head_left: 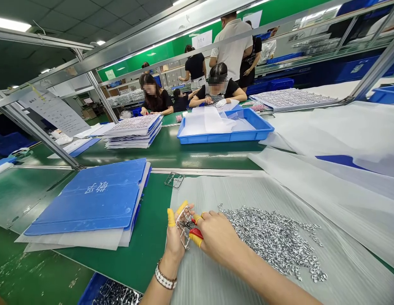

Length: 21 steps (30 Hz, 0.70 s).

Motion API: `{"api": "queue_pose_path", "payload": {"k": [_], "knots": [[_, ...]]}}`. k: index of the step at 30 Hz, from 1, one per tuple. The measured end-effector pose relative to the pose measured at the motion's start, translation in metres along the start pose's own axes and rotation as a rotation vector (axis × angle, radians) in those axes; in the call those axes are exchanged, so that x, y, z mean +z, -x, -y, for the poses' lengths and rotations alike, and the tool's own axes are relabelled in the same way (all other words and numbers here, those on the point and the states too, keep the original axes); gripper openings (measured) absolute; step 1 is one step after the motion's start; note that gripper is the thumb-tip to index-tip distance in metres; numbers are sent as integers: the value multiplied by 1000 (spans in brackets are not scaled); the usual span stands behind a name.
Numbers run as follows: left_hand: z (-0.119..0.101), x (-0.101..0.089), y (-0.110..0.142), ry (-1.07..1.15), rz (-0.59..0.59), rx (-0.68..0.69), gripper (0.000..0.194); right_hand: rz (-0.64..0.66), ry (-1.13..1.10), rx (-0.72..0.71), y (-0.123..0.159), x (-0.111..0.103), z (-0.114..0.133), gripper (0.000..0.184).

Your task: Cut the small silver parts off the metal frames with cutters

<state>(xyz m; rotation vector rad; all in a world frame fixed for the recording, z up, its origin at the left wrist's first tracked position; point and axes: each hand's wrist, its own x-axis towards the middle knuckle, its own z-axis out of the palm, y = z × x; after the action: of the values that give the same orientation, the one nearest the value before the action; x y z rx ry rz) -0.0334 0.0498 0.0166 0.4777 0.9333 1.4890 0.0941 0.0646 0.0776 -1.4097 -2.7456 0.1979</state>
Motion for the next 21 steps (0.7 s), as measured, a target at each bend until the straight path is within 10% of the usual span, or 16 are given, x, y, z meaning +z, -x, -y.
{"api": "queue_pose_path", "payload": {"k": [21], "knots": [[-8, 0, 3, 18, 64, -33, 66, -18, 22, 89, -8, -1, -15, 24]]}}
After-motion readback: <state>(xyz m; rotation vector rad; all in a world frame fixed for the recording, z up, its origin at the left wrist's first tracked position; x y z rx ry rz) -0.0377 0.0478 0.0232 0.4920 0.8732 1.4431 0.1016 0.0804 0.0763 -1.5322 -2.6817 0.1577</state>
